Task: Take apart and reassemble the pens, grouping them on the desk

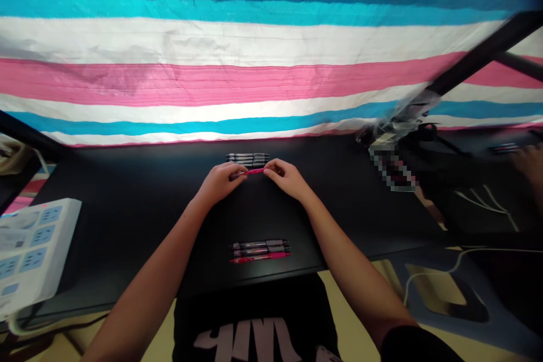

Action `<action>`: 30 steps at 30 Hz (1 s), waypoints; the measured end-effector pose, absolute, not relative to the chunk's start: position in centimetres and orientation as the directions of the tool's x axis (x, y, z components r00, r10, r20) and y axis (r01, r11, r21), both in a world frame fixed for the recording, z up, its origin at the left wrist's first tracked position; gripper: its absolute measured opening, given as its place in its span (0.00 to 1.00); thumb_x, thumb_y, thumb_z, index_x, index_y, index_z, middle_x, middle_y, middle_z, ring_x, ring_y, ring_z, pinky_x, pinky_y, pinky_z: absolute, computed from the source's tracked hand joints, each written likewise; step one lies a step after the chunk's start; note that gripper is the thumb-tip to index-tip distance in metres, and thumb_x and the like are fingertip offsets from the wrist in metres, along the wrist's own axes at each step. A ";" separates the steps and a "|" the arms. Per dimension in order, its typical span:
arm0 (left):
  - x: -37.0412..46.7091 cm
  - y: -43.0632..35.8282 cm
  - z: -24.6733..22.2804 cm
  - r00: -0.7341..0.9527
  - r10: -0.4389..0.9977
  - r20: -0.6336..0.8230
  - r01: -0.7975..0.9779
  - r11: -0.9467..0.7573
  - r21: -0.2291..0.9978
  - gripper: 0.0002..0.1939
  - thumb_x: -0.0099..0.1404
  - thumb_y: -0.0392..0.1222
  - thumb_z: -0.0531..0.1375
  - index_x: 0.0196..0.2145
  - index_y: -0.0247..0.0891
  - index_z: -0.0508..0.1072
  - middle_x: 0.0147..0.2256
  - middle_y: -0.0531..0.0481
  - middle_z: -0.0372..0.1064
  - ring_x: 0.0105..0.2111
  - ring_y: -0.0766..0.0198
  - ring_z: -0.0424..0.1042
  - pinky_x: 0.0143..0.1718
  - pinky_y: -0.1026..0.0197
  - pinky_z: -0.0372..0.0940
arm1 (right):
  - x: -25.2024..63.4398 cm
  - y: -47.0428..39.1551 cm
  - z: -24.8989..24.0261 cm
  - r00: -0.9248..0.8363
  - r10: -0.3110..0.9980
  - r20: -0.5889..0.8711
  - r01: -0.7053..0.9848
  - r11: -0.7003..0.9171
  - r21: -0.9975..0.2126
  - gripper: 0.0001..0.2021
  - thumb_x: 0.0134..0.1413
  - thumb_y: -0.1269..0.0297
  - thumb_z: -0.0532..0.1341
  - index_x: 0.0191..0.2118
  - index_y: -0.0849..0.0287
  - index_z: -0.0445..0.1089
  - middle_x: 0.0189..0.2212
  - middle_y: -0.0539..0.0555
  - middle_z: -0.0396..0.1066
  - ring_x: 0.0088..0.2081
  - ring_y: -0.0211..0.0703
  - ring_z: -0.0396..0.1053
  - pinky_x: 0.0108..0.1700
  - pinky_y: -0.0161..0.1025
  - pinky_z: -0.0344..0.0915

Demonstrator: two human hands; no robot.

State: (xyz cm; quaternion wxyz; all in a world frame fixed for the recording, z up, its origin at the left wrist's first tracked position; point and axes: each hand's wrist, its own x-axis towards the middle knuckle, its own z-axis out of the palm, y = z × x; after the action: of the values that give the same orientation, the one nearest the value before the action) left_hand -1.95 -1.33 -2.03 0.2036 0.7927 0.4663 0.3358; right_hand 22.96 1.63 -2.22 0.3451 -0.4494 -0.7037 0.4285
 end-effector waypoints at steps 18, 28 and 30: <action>-1.5 -1.1 -1.3 -0.093 0.987 0.132 0.057 -0.127 0.990 0.17 0.57 0.50 0.73 0.39 0.37 0.79 0.28 0.50 0.75 0.27 0.64 0.73 0.33 0.60 0.69 | 23.0 1.8 -2.1 -0.342 0.936 0.076 0.324 0.194 -0.926 0.20 0.61 0.45 0.61 0.29 0.57 0.71 0.25 0.51 0.70 0.28 0.42 0.65 0.33 0.40 0.61; -0.7 -1.4 -0.9 0.091 0.989 -0.114 -0.321 0.138 0.937 0.34 0.70 0.72 0.42 0.42 0.41 0.71 0.44 0.40 0.76 0.30 0.60 0.72 0.26 0.57 0.66 | 21.4 0.8 -2.6 -0.366 0.928 0.069 0.267 0.176 -0.947 0.17 0.55 0.47 0.66 0.31 0.56 0.71 0.26 0.49 0.68 0.28 0.41 0.63 0.33 0.39 0.61; -0.6 -1.4 -0.8 0.081 0.990 -0.111 -0.303 0.131 0.944 0.33 0.71 0.70 0.40 0.40 0.42 0.70 0.38 0.43 0.74 0.27 0.62 0.68 0.27 0.57 0.65 | 21.3 0.7 -2.5 -0.375 0.925 0.061 0.283 0.176 -0.943 0.16 0.55 0.47 0.66 0.31 0.56 0.71 0.25 0.49 0.68 0.28 0.41 0.63 0.33 0.39 0.61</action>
State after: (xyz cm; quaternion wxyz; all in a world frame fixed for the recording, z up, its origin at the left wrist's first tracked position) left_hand -0.57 -1.41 -0.78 0.6171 0.3999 0.4298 0.5240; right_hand 21.30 0.66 -2.55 0.3441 -0.4408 -0.6854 0.4664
